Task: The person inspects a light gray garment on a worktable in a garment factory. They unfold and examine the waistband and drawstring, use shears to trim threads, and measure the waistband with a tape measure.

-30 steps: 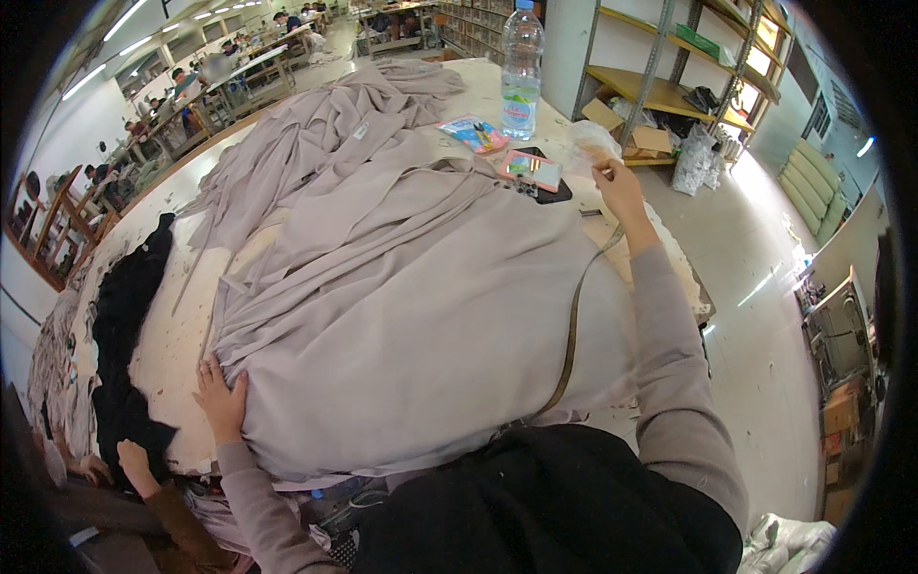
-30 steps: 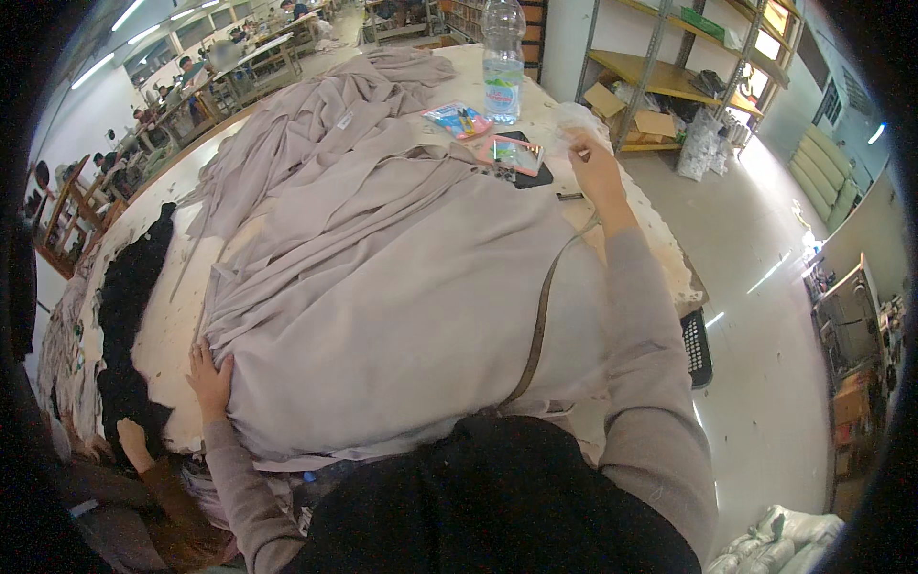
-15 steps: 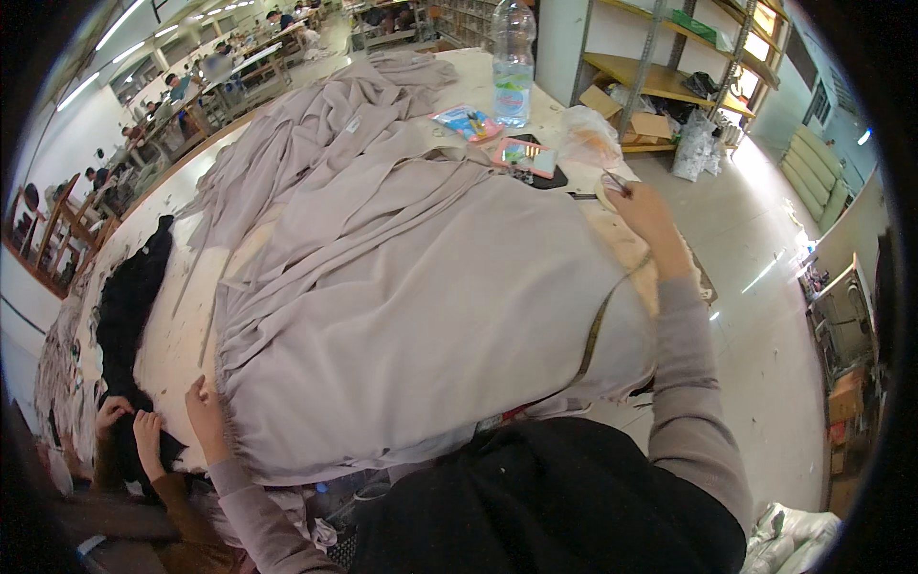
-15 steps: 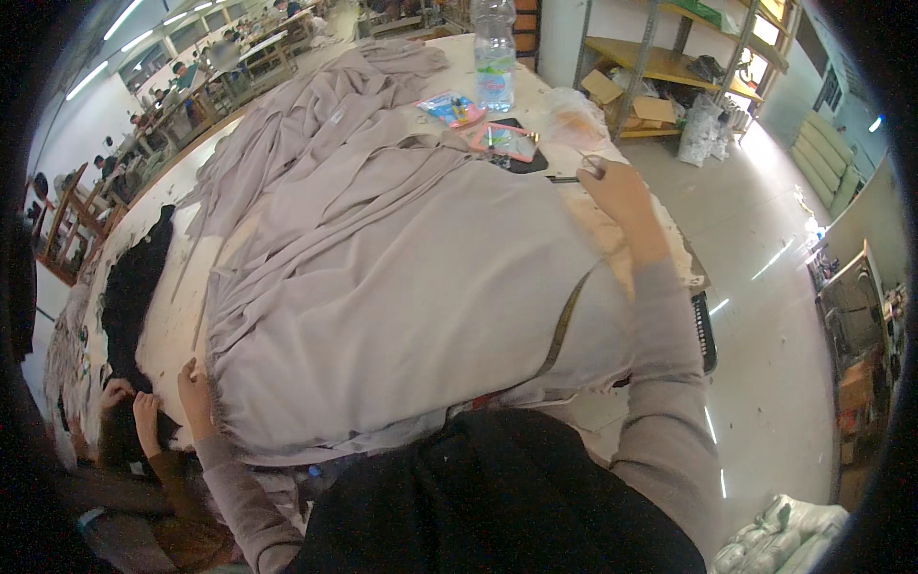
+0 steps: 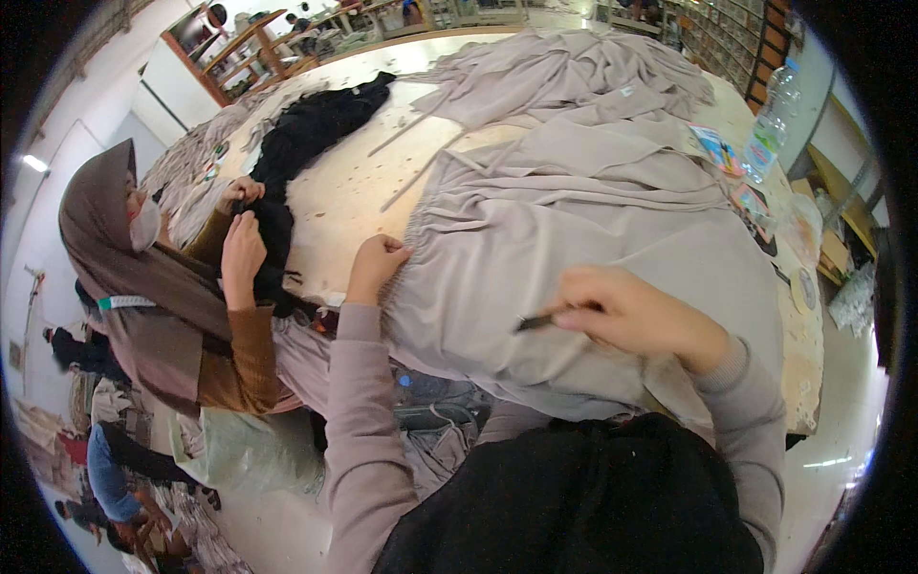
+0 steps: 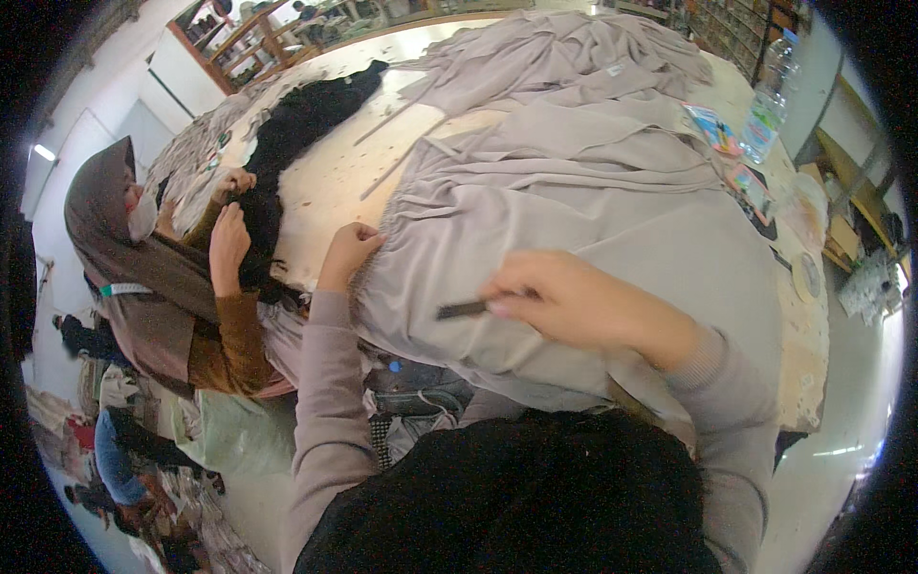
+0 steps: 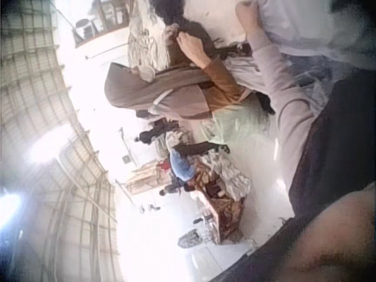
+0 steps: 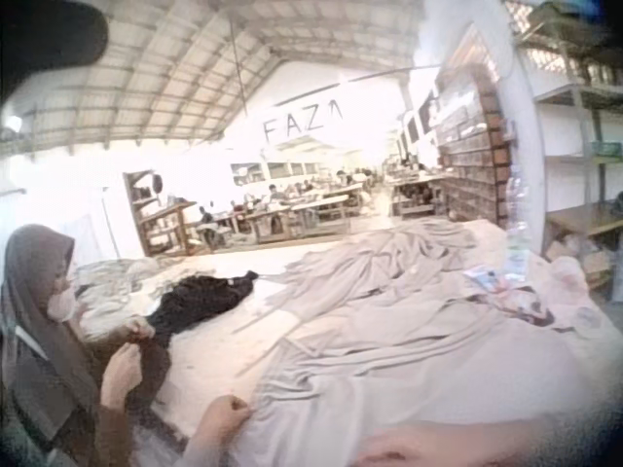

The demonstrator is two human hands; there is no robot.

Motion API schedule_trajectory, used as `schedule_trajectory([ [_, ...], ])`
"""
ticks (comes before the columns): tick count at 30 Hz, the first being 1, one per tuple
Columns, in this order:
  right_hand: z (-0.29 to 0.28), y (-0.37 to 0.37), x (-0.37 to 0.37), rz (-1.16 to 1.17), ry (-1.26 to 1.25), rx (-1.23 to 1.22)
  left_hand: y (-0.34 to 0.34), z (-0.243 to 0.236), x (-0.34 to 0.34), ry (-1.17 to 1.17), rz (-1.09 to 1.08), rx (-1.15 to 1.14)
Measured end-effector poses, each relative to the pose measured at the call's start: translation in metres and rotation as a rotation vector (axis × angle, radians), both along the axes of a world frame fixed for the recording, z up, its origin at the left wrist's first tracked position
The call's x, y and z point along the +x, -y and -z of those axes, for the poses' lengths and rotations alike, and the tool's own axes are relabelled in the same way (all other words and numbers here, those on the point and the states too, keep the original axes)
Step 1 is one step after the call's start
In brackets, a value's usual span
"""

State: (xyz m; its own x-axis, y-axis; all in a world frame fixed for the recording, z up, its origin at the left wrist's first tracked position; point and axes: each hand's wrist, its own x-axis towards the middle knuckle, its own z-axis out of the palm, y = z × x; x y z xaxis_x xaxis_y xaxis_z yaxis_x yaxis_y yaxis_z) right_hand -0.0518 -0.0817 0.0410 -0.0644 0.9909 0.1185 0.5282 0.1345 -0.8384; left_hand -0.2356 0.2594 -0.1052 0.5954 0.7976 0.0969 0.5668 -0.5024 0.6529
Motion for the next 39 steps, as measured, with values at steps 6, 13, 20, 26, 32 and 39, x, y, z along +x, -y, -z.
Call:
schedule_trajectory([
  [6,0.049,-0.158,-0.025,0.085,-0.305,0.011,-0.005,-0.001,0.007,-0.018,0.087,0.128],
  [13,0.121,-0.237,-0.031,0.266,-0.414,-0.164,-0.002,-0.004,-0.007,0.292,0.026,-0.183],
  [20,0.146,-0.231,-0.023,0.286,-0.31,-0.071,-0.009,0.014,-0.014,0.518,0.049,-0.341],
  [26,0.14,-0.23,-0.025,0.199,-0.16,-0.052,-0.005,0.009,-0.018,0.593,0.064,-0.471],
  [32,0.145,-0.237,-0.019,0.21,-0.506,-0.229,-0.001,0.005,-0.016,0.555,0.095,-0.387],
  [39,0.151,-0.243,-0.026,0.269,-0.154,-0.057,-0.004,0.005,-0.02,0.511,0.058,-0.336],
])
